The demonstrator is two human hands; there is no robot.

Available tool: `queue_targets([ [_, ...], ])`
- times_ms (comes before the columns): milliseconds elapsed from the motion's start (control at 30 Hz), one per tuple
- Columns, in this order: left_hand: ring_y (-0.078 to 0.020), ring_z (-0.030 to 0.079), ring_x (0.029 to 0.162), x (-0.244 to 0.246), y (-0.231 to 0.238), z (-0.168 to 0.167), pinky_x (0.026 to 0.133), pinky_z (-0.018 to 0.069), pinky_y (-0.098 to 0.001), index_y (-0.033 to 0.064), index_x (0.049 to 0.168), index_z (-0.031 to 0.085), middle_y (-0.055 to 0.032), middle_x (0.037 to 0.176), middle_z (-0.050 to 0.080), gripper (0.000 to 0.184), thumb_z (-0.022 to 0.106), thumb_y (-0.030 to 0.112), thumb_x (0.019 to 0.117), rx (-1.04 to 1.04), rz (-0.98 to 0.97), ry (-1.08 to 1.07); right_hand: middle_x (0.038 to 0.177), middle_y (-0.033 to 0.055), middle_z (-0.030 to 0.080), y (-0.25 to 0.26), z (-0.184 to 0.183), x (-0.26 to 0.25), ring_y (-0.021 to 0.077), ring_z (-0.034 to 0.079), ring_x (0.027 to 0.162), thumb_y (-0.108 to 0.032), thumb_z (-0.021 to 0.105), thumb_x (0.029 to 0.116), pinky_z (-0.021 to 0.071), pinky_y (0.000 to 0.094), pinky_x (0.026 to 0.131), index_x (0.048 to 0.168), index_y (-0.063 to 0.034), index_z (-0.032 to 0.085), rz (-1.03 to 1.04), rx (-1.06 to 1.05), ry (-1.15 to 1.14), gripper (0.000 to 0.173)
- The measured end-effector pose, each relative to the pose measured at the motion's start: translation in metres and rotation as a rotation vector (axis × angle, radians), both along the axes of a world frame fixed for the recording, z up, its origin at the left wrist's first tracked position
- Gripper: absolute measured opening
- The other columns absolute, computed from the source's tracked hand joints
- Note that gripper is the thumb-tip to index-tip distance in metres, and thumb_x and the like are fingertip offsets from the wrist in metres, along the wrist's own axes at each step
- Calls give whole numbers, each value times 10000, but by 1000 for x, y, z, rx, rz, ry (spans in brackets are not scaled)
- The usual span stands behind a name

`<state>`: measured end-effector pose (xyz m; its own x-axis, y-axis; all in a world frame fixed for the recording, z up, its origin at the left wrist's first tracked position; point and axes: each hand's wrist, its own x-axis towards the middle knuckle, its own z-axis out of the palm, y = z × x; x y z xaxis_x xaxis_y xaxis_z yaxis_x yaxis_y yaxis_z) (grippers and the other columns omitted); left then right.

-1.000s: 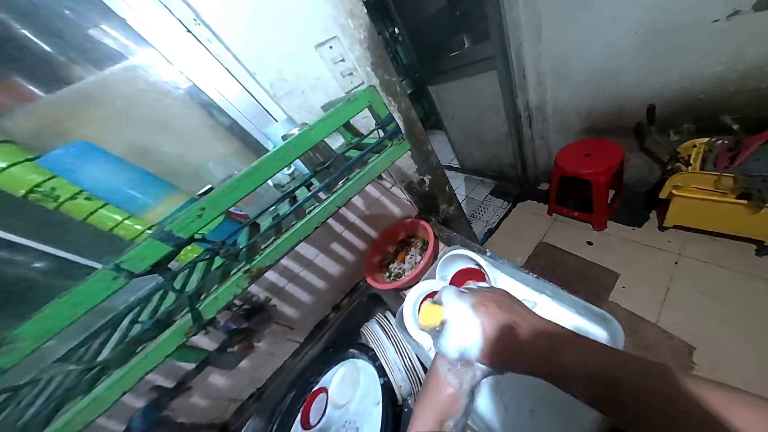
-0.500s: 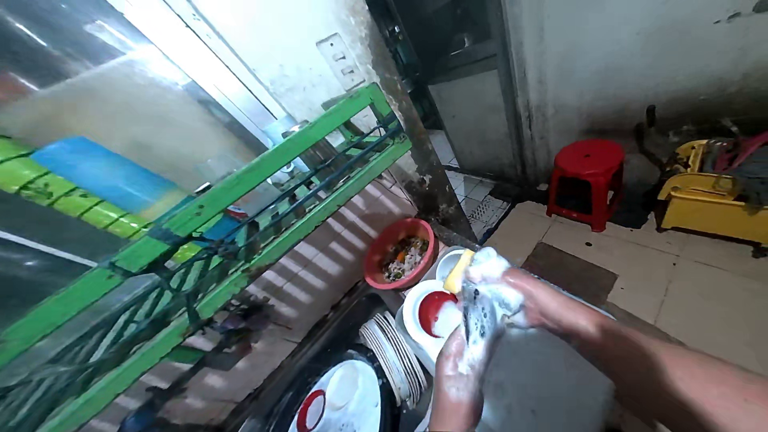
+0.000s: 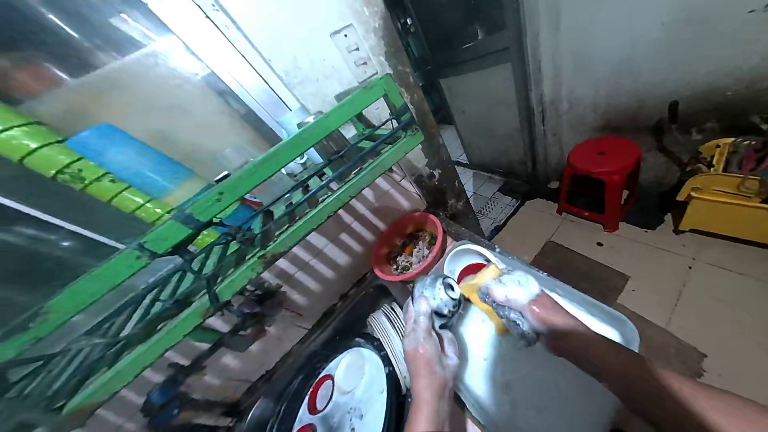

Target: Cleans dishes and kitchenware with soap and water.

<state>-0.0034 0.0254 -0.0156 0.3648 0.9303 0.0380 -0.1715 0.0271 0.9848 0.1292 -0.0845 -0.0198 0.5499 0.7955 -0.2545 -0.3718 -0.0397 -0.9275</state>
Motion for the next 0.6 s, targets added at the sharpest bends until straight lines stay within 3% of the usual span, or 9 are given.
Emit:
queue_targets([
  [67,-148,666,956,3,-16,-2,839,584,-344,-16,1202,608,-98,1057,670,259,441,118,1056,-135,-18,-52,1003,65,706,1,3,4,116,678,912,-188,733,926,578,304,832,1167,-26,667,31,15,-305,298],
  [167,-174,681,872,11,-21,2,766,602,-368,9,1161,598,-100,968,670,226,423,112,1063,-325,-23,-164,1145,143,701,-2,3,1,243,657,1113,-290,719,905,524,433,998,1182,-40,694,177,49,-834,374],
  [267,-208,684,917,6,-14,11,800,599,-406,-4,1196,601,-131,1016,678,248,425,119,1071,-359,-20,-187,1142,158,688,-14,16,11,242,649,1085,-246,731,909,521,430,976,1180,-15,690,260,-2,-783,358],
  [333,-206,687,967,2,-15,11,849,597,-402,-27,1199,599,-137,1054,686,276,394,100,1066,-303,-102,-168,1058,136,702,-15,23,23,204,661,1001,-218,743,919,538,405,930,1125,-9,699,201,-47,-753,297],
  [400,-186,693,952,3,-19,8,849,600,-380,-36,1161,616,-121,1028,696,269,401,76,1045,-237,-162,-123,1035,129,700,-13,21,22,226,668,983,-223,740,899,551,438,903,1077,-28,713,151,-40,-845,266],
  [500,-151,693,833,8,-23,13,744,605,-328,-19,1093,633,-87,921,691,224,427,55,1045,-213,-106,-36,1242,188,667,-20,10,-5,333,641,1174,-256,711,913,527,523,1002,1201,-45,685,218,29,-1111,358],
  [600,-172,697,852,4,-14,6,748,606,-350,-23,1147,628,-111,953,694,246,425,89,1066,-273,-31,-56,1244,195,665,-27,-4,-14,361,627,1202,-254,710,930,533,516,1009,1191,-58,694,299,91,-1257,327],
])
